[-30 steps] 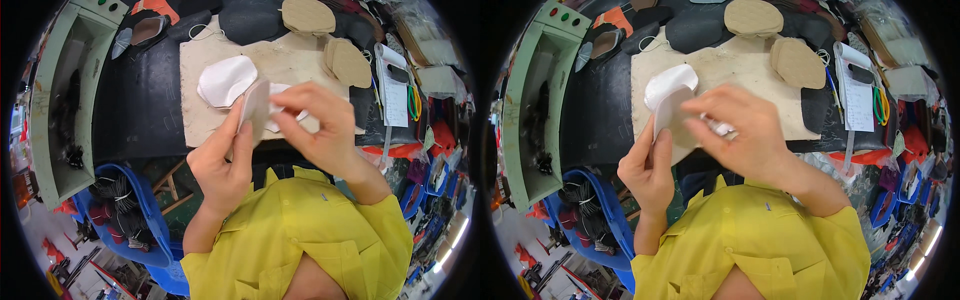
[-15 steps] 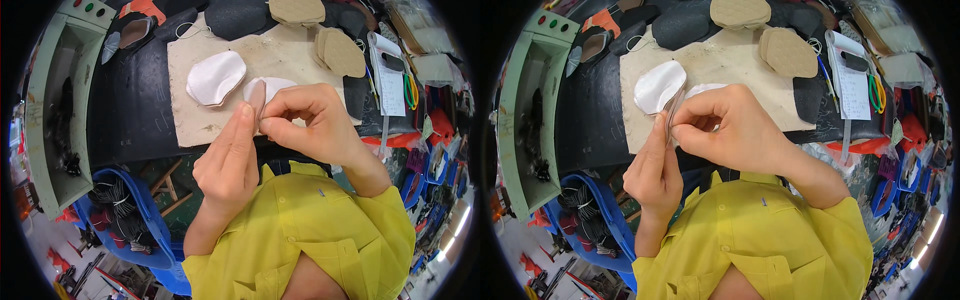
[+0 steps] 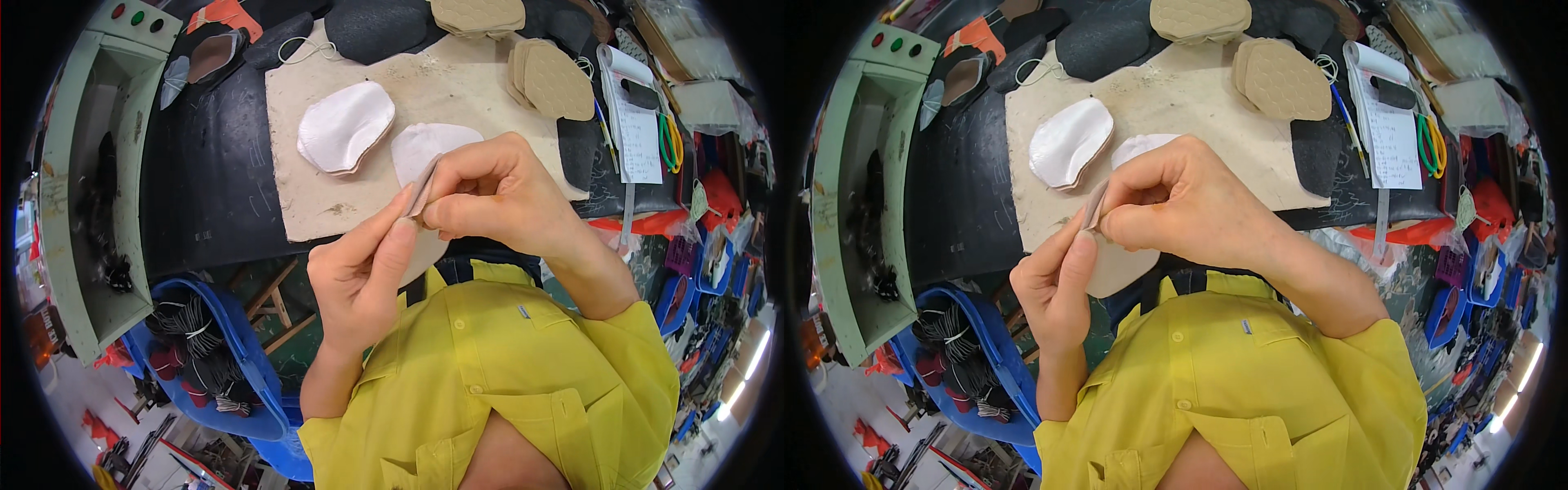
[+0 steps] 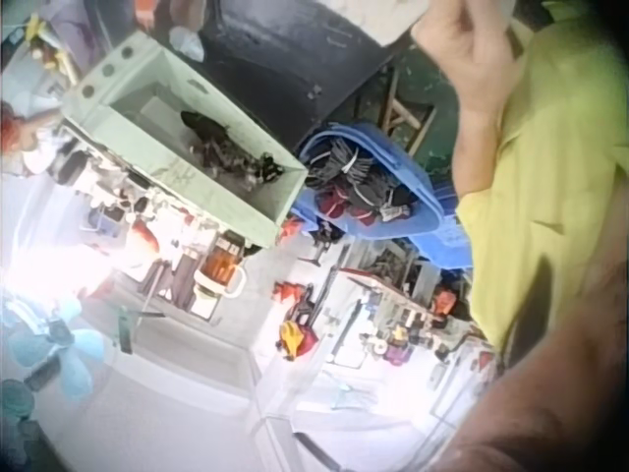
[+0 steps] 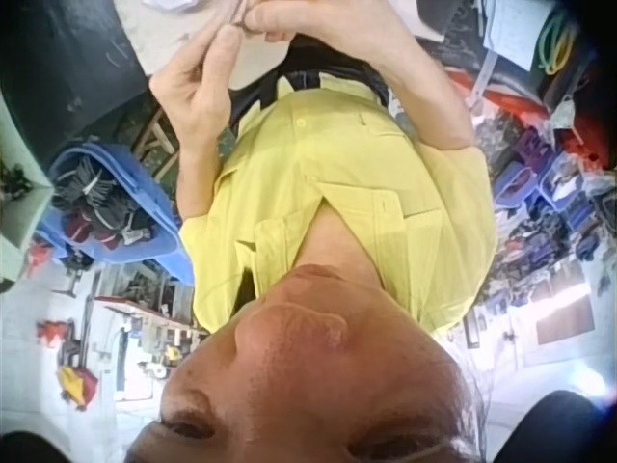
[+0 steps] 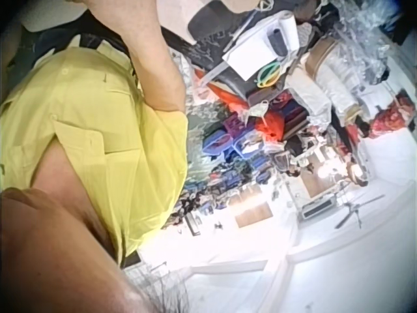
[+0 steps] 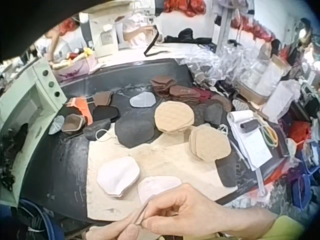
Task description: The person assembles black foam shoe insoles by stacking them and securing them with a white elastic band. They then handle a stack of beige foam insoles, separating and inspecting them. The person also uses a pen to mark or write on a piece of paper on the table.
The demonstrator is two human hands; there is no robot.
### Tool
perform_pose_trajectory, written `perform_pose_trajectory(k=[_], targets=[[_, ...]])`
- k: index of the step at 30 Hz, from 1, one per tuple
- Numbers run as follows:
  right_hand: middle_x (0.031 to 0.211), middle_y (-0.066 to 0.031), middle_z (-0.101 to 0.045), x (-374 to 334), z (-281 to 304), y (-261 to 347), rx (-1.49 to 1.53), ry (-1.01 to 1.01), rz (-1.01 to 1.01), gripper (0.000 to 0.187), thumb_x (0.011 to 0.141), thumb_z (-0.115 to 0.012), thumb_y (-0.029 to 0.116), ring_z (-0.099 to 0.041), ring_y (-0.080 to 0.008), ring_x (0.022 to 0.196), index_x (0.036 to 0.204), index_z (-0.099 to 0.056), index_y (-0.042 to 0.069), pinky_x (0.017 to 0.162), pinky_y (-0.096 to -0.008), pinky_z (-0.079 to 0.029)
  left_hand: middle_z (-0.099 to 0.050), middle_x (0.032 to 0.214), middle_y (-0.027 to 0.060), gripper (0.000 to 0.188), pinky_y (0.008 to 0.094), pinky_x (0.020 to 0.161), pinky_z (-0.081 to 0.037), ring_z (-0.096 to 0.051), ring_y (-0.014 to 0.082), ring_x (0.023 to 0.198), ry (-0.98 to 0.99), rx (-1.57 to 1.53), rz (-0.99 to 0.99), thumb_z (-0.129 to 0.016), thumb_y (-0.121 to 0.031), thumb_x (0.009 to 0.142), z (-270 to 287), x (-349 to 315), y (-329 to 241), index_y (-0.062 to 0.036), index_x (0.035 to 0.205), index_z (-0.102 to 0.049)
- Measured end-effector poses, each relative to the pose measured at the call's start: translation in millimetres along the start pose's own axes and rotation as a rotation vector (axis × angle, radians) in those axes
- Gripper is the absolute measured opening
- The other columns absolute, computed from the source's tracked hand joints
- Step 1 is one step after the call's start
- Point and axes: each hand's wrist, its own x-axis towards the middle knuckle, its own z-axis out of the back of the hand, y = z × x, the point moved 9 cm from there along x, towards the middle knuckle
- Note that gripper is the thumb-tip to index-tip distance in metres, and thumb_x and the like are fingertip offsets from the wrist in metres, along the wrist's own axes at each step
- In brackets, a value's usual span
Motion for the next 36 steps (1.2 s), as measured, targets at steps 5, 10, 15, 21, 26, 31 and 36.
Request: perform_pose_trajectory(k=[5, 10, 15, 21, 26, 31, 36], targets=[[0.067, 0.0001, -0.061, -1.8, -3.4, 0.5, -0.169, -0.047, 0.110, 0.006, 0.078, -0.064, 0.003, -0.052, -0.0046, 0.061, 0.076, -0.066, -0.002, 0.055, -0.0218, -0.042, -0.072, 0.087, 0.0065, 0.022, 0.0202, 0.065, -0.048, -0.061, 0.0050, 0.075, -0.022, -0.166, 0.073, -0.062, -0.006, 0.093, -4.5, 1.9, 5.1, 0.0061, 0.110, -0.069], [0.063, -0.0034, -0.058, -5.1, -6.0, 14.8, -0.389, -0.123, 0.263, 0.005, 0.074, -0.062, 0.004, -0.052, -0.0084, 0.057, 0.074, -0.063, -0.001, 0.052, -0.0248, -0.041, -0.067, 0.086, 0.0024, 0.020, 0.0189, 0.064, -0.043, -0.056, 0.0034, 0.073, 0.016, -0.018, 0.164, -0.060, -0.006, 0.094, 7.6, 3.4, 17.6, 0.0082, 0.106, -0.067], [0.064, -0.0042, -0.057, -4.0, -10.3, 24.2, -0.461, -0.159, 0.402, 0.004, 0.073, -0.061, 0.004, -0.053, -0.0117, 0.056, 0.072, -0.061, 0.000, 0.052, -0.0261, -0.043, -0.068, 0.088, 0.0042, 0.023, 0.0193, 0.068, -0.046, -0.059, 0.0047, 0.075, -0.086, -0.405, 0.263, -0.057, -0.009, 0.098, -1.9, -1.9, 41.0, 0.0085, 0.111, -0.063], [0.068, -0.0059, -0.059, -2.6, -1.5, 9.8, -0.369, -0.153, 0.311, 0.017, 0.078, -0.070, 0.012, -0.055, -0.0154, 0.059, 0.076, -0.057, 0.001, 0.056, -0.0275, -0.046, -0.071, 0.077, 0.0033, 0.019, 0.0198, 0.057, -0.044, -0.056, 0.0045, 0.061, -0.308, 0.263, -0.052, -0.070, -0.008, 0.088, 14.0, -6.6, 5.4, 0.0022, 0.104, -0.070], [0.070, -0.0087, -0.056, -23.0, 7.0, 0.6, -0.546, -0.222, 0.316, 0.021, 0.091, -0.065, 0.016, -0.058, -0.0140, 0.059, 0.083, -0.055, -0.001, 0.055, -0.0268, -0.048, -0.062, 0.067, 0.0026, 0.024, 0.0186, 0.046, -0.031, -0.050, 0.0055, 0.052, -0.488, 0.002, -0.013, -0.069, 0.000, 0.083, 32.7, -19.9, 28.2, 0.0032, 0.107, -0.069], [0.083, -0.0099, -0.061, -88.8, 99.6, -9.0, -0.814, -0.027, -0.118, 0.014, 0.086, -0.067, 0.007, -0.063, -0.0153, 0.074, 0.095, -0.061, -0.001, 0.065, -0.0286, -0.051, -0.064, 0.108, 0.0158, 0.015, 0.0373, 0.086, -0.055, -0.066, 0.0236, 0.097, -0.837, -0.173, -0.125, -0.052, -0.010, 0.097, 156.1, -8.1, -11.8, 0.0016, 0.103, -0.059], [0.130, -0.0173, -0.055, -95.2, 58.6, 36.0, -1.022, 0.126, 0.245, 0.070, 0.077, -0.080, 0.032, -0.052, -0.0285, 0.122, 0.131, -0.052, -0.002, 0.100, -0.0405, -0.042, -0.070, 0.088, 0.0069, 0.013, 0.0232, 0.066, -0.050, -0.064, 0.0111, 0.075, -0.148, 0.341, -0.098, -0.060, 0.003, 0.088, 56.4, 18.7, -31.5, -0.0008, 0.099, -0.066]])
